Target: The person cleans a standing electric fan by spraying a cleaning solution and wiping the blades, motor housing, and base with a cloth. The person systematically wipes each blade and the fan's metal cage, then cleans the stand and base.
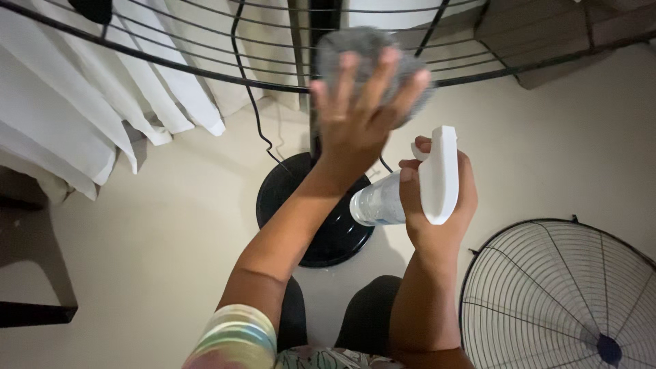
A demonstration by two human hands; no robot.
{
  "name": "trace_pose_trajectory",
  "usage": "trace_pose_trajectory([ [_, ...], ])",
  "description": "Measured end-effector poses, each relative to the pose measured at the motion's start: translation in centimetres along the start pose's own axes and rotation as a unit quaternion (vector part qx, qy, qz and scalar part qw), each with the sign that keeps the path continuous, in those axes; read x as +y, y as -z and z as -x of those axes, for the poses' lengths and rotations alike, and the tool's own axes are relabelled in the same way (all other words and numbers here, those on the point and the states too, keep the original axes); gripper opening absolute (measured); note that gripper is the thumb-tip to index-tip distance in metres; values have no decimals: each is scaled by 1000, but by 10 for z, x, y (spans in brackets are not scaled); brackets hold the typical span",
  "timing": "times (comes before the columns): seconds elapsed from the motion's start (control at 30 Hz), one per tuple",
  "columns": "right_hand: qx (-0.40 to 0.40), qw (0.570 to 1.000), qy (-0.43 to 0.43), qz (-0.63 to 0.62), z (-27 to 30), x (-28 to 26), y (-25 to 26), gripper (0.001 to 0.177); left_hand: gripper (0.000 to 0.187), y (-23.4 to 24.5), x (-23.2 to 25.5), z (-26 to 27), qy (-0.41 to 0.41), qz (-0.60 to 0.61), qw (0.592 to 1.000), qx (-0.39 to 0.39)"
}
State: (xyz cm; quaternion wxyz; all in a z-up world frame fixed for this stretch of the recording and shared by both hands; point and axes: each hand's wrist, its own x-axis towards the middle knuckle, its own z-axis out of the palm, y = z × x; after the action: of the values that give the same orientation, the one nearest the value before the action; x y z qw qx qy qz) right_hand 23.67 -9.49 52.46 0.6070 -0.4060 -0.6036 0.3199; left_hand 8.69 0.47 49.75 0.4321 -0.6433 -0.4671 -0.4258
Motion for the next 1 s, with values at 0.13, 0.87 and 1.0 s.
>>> trace_pose_trajectory([
  [0.13,9,1000,20,7,2,1,11,39,46,-25,31,-23,-56,96,990,-84],
  [0.87,37,997,43,55,8,-10,21,48,41,28,-60,0,-114,77,990,3],
  [1.0,51,998,35,27,10,-11,31,46,41,9,-17,-21,-141,141,980,6],
])
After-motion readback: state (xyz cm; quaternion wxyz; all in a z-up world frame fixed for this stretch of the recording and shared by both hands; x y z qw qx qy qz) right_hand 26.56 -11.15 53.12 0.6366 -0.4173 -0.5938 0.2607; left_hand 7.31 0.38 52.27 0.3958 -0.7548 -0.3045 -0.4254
